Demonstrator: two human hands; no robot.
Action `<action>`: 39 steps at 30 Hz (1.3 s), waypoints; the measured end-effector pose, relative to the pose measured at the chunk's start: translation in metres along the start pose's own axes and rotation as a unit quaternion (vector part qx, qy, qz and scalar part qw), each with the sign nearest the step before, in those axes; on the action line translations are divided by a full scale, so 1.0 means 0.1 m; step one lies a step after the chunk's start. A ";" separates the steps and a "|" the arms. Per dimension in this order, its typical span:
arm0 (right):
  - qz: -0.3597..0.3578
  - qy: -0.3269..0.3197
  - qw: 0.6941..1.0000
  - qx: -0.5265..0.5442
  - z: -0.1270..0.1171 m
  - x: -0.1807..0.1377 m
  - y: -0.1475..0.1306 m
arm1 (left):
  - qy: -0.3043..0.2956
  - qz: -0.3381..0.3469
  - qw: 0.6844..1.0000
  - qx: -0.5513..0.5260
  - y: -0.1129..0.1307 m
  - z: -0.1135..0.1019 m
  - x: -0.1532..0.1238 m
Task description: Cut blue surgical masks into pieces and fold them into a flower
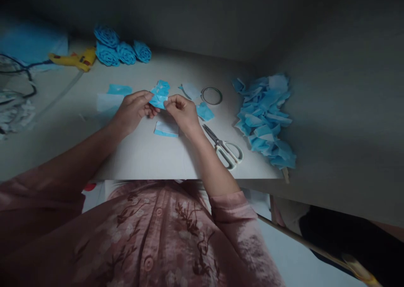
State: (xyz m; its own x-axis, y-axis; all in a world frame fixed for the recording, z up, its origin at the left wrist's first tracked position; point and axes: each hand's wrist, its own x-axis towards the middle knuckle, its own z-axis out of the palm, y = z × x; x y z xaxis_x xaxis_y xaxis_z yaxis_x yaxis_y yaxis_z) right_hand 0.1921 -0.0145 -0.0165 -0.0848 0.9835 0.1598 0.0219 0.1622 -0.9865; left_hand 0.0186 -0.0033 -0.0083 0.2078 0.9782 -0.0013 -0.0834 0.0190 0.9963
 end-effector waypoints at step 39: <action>-0.010 0.010 0.999 -0.029 0.03 0.05 0.10 | -0.017 -0.006 0.999 0.031 -0.02 -0.06 0.04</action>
State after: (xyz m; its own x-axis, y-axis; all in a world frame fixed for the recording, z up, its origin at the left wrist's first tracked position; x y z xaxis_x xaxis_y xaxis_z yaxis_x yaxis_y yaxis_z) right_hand 0.1885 -0.0086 -0.0261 -0.0664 0.9812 0.1812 0.0772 0.1861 -0.9795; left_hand 0.0140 0.0022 -0.0105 0.2420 0.9702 -0.0115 -0.0199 0.0168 0.9997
